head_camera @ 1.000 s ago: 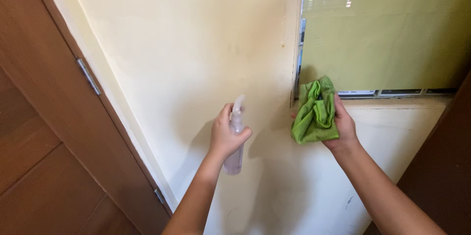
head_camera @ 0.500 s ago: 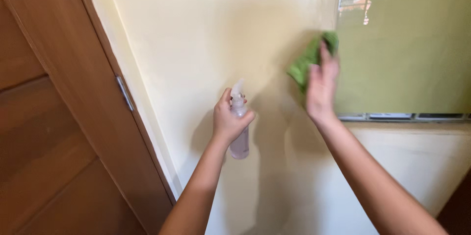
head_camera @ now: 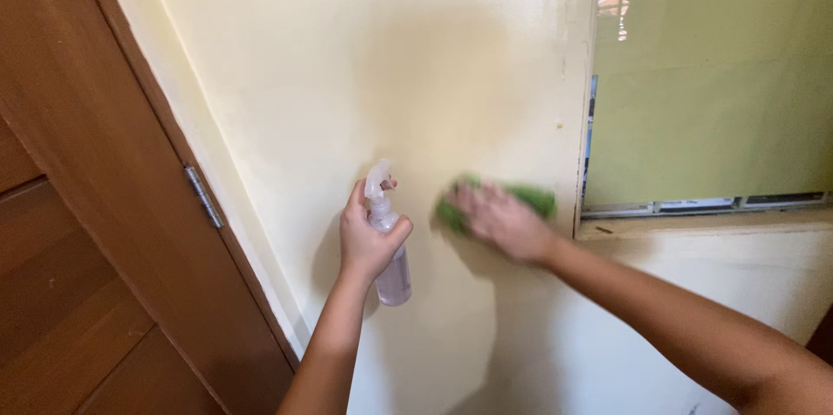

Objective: The person sprays a cleaning solution onto a wall and wipes it with a green cloth. They clean the wall near the baseboard, around a power outlet, and along the door frame.

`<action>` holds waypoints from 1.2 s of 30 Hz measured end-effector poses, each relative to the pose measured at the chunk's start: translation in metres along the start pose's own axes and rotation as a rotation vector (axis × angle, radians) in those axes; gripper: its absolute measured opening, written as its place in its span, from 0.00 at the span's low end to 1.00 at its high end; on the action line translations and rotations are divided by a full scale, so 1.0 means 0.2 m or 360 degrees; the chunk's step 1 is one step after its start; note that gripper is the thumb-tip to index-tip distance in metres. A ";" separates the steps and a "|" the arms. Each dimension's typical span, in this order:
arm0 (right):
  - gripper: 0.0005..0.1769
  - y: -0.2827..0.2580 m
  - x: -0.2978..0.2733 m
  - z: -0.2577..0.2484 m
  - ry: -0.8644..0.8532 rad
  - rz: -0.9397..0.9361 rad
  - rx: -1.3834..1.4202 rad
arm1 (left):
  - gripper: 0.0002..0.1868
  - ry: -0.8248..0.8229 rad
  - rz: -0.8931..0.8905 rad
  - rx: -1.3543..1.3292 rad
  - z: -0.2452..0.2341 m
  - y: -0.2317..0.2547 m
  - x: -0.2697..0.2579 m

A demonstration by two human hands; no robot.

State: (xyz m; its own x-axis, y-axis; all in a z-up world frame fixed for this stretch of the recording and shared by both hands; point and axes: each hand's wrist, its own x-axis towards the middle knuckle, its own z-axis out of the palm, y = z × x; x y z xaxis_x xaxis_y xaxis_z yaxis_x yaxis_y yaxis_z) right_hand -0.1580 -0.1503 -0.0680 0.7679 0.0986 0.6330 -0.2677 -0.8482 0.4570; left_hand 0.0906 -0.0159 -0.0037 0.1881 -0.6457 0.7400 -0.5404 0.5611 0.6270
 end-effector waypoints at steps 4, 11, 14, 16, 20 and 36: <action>0.25 -0.08 -0.24 0.03 -0.0564 -0.0448 -0.0181 | 0.27 -0.0021 0.0059 0.0005 0.01 0.03 -0.03; 0.31 0.40 0.16 -0.38 -0.0143 -0.0125 -0.0297 | 0.29 0.0007 -0.0047 0.0057 -0.05 0.11 -0.03; 0.22 0.56 0.37 -0.53 -0.0044 0.0147 -0.0788 | 0.28 0.0008 -0.0137 0.0059 -0.06 0.12 -0.05; 0.15 0.58 0.42 -0.52 0.0200 0.0307 -0.1042 | 0.28 0.0024 -0.0087 0.0043 -0.05 0.11 -0.05; 0.15 0.39 0.25 -0.36 0.0166 0.0217 -0.0566 | 0.30 0.0031 0.0037 -0.0040 -0.03 0.11 -0.08; 0.12 0.40 0.13 -0.41 0.0165 0.0303 -0.0809 | 0.29 0.0022 -0.0150 0.0013 0.02 0.24 -0.09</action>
State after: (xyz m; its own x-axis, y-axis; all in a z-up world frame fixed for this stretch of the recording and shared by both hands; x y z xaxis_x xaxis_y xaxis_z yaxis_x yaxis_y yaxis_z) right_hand -0.2065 -0.1731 0.0357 0.6241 0.0408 0.7803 -0.6631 -0.5005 0.5566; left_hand 0.0570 0.0214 0.0120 0.2498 -0.6880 0.6813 -0.5265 0.4940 0.6919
